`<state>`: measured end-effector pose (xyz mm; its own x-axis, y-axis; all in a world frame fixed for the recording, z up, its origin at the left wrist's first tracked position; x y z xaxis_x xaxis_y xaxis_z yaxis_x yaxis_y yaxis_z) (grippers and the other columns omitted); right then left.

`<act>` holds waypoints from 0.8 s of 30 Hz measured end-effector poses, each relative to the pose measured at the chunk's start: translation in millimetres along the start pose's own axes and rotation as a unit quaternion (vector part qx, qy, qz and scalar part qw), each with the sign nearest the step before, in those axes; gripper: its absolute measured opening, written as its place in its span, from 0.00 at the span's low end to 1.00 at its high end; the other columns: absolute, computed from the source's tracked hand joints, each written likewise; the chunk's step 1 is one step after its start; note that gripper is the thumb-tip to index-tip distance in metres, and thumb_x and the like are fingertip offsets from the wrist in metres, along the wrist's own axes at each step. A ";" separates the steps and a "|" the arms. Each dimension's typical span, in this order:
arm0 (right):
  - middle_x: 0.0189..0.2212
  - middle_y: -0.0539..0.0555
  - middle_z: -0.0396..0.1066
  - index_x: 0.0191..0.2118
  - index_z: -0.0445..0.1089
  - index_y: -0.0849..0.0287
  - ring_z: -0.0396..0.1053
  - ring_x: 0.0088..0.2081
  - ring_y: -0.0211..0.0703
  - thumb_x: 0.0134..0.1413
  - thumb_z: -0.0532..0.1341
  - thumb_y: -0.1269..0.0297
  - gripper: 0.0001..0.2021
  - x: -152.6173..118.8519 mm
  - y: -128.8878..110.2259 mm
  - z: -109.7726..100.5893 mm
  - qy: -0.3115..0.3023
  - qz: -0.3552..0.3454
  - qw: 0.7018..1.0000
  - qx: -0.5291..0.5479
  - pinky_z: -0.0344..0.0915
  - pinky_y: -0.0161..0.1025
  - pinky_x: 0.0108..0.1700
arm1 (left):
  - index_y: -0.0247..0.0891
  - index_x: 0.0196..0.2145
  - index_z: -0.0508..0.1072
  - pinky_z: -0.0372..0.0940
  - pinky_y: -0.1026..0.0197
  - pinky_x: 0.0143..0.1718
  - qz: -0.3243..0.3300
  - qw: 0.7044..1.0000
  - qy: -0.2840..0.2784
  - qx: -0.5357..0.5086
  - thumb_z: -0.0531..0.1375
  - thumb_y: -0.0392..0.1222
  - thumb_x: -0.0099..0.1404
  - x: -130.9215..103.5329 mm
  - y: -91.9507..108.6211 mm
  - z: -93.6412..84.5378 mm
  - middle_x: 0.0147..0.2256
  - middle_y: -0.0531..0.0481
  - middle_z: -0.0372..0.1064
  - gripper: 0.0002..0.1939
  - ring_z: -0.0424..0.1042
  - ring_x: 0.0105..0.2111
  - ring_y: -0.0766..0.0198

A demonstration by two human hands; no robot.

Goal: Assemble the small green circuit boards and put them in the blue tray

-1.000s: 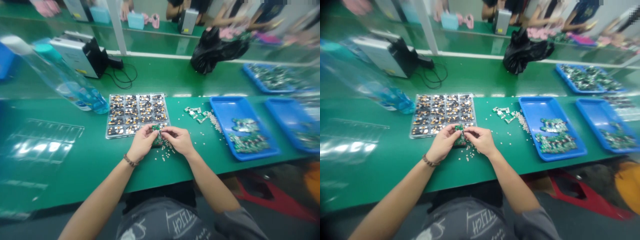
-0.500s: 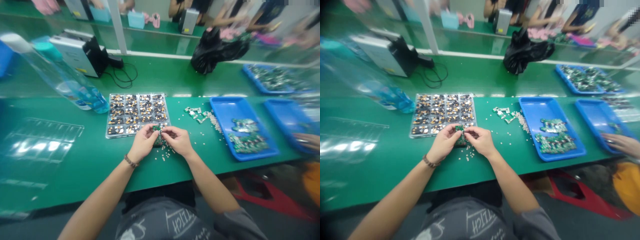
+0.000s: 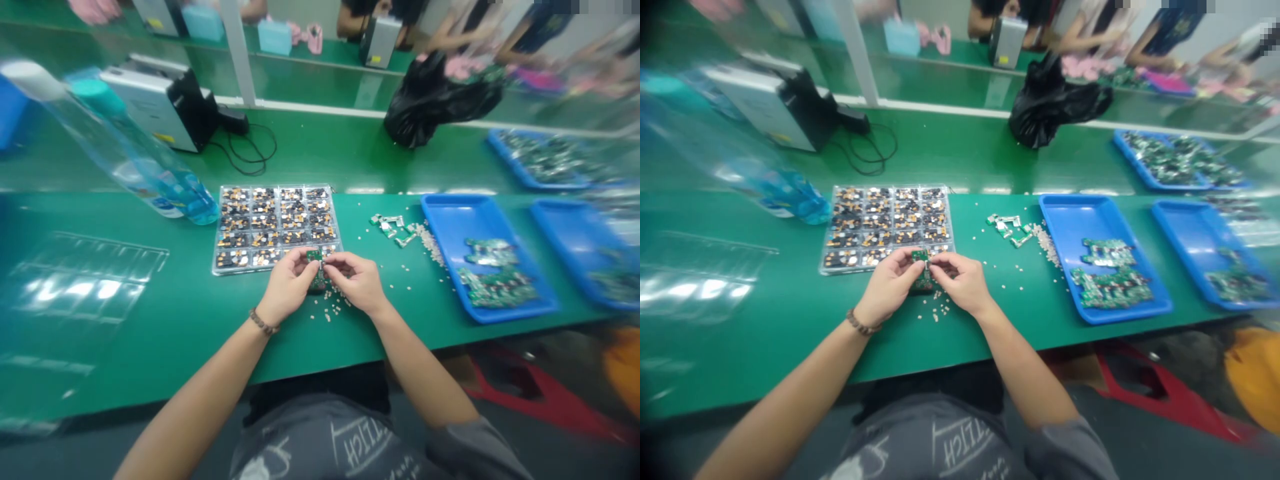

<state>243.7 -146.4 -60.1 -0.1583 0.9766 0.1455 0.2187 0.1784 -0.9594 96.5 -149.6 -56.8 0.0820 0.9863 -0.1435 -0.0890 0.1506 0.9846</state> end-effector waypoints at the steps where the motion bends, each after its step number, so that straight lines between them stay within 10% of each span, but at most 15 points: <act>1: 0.35 0.53 0.77 0.42 0.74 0.56 0.75 0.33 0.42 0.54 0.63 0.59 0.10 -0.2 -0.6 -0.1 -0.003 -0.001 1.000 -0.001 0.73 0.38 0.36 | 0.36 0.42 0.70 0.69 0.63 0.37 -0.001 1.000 0.000 -0.001 0.63 0.45 0.59 0.0 0.2 0.2 0.39 0.47 0.73 0.16 0.73 0.37 0.63; 19: 0.30 0.50 0.72 0.33 0.72 0.60 0.70 0.31 0.38 0.50 0.66 0.55 0.12 5.8 5.1 4.9 -0.033 0.074 0.991 0.105 0.69 0.35 0.38 | 0.38 0.45 0.72 0.70 0.61 0.32 0.004 0.999 -0.031 0.040 0.61 0.46 0.62 -3.6 -3.8 3.5 0.38 0.47 0.72 0.15 0.72 0.35 0.59; 24: 0.40 0.53 0.74 0.44 0.71 0.57 0.72 0.40 0.41 0.47 0.68 0.57 0.19 -0.5 3.6 14.0 -0.033 0.065 0.987 0.141 0.70 0.37 0.43 | 0.37 0.44 0.73 0.69 0.62 0.37 0.038 0.997 0.009 0.069 0.62 0.46 0.61 -2.8 4.5 -3.5 0.35 0.48 0.72 0.15 0.72 0.36 0.61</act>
<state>231.2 -148.0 -67.0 -0.2109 0.9775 0.0090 -0.0348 0.0017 -0.9994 92.4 -151.4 -52.4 0.0618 0.9957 -0.0691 0.0425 0.0666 0.9969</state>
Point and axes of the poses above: each hand's wrist, its own x-axis towards the middle knuckle, its own z-axis out of the palm, y = z × x, the point moved 6 cm from there along x, towards the middle knuckle
